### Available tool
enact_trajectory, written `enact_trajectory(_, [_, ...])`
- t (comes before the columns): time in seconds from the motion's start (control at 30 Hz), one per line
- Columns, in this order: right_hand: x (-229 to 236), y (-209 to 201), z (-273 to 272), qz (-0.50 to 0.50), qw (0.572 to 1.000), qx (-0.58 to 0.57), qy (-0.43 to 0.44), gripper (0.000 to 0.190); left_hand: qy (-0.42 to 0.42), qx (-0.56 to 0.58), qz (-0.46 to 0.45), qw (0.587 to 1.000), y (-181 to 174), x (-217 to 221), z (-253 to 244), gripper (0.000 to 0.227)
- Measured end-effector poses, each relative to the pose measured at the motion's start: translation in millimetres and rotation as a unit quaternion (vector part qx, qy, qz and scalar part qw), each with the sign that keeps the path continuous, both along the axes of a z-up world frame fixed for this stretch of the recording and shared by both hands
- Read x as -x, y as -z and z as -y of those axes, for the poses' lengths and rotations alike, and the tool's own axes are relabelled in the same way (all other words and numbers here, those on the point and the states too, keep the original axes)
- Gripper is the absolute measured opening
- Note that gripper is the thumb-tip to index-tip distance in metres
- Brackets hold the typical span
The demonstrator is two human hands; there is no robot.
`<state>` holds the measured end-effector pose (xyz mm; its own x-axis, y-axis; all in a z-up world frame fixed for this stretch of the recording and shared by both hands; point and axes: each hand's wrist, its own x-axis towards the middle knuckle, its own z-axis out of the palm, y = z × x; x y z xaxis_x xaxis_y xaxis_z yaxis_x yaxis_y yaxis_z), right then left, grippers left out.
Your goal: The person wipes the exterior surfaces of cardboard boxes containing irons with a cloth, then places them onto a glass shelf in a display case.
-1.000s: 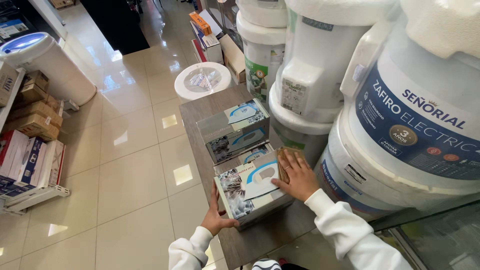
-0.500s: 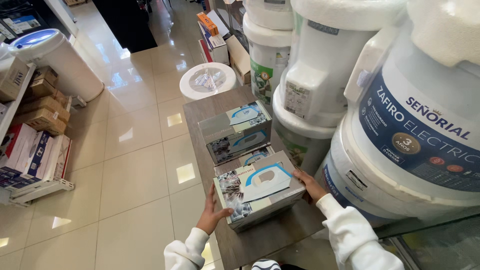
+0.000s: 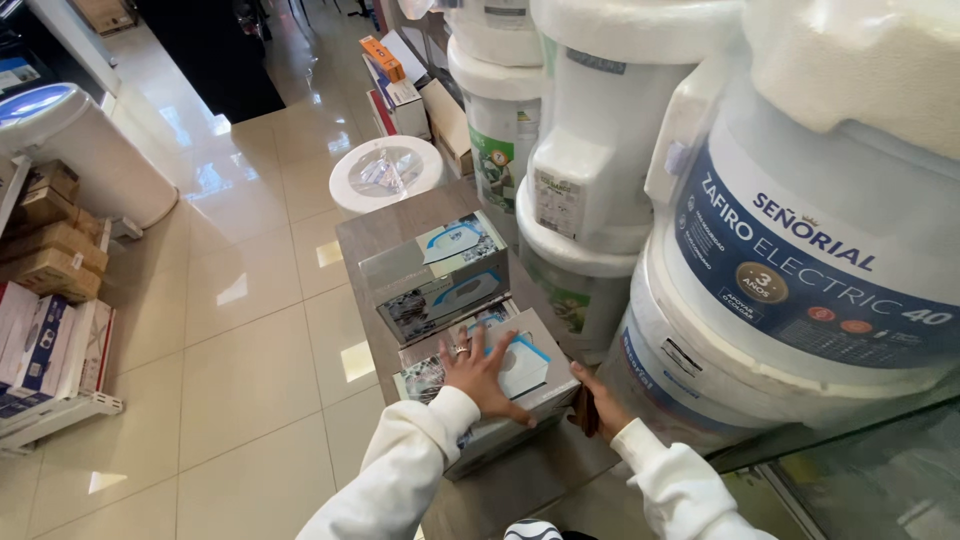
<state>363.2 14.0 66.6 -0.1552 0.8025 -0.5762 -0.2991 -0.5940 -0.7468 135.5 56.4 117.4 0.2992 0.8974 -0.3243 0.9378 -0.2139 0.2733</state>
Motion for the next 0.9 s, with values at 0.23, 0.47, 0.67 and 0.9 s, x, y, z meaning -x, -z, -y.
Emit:
enact_trajectory(0.23, [-4, 29, 4, -0.049, 0.997, -0.024, 0.051, 0.109, 0.058, -0.044, -0.027, 0.997, 11, -36, -25, 0.154])
enact_trajectory(0.47, [-15, 45, -2, -0.119, 0.981, -0.051, 0.146, 0.065, 0.093, -0.09, 0.061, 0.99, -18, -19, -16, 0.131])
enact_trajectory(0.67, [-22, -45, 9, 0.12, 0.938, -0.315, 0.077, 0.072, 0.088, -0.239, 0.264, 0.93, -12, 6, -11, 0.13])
enact_trajectory(0.9, [10, -112, 18, 0.479, 0.706, -0.521, -0.03, 0.082, 0.08, -0.377, 0.49, 0.782, 23, 12, 1, 0.122])
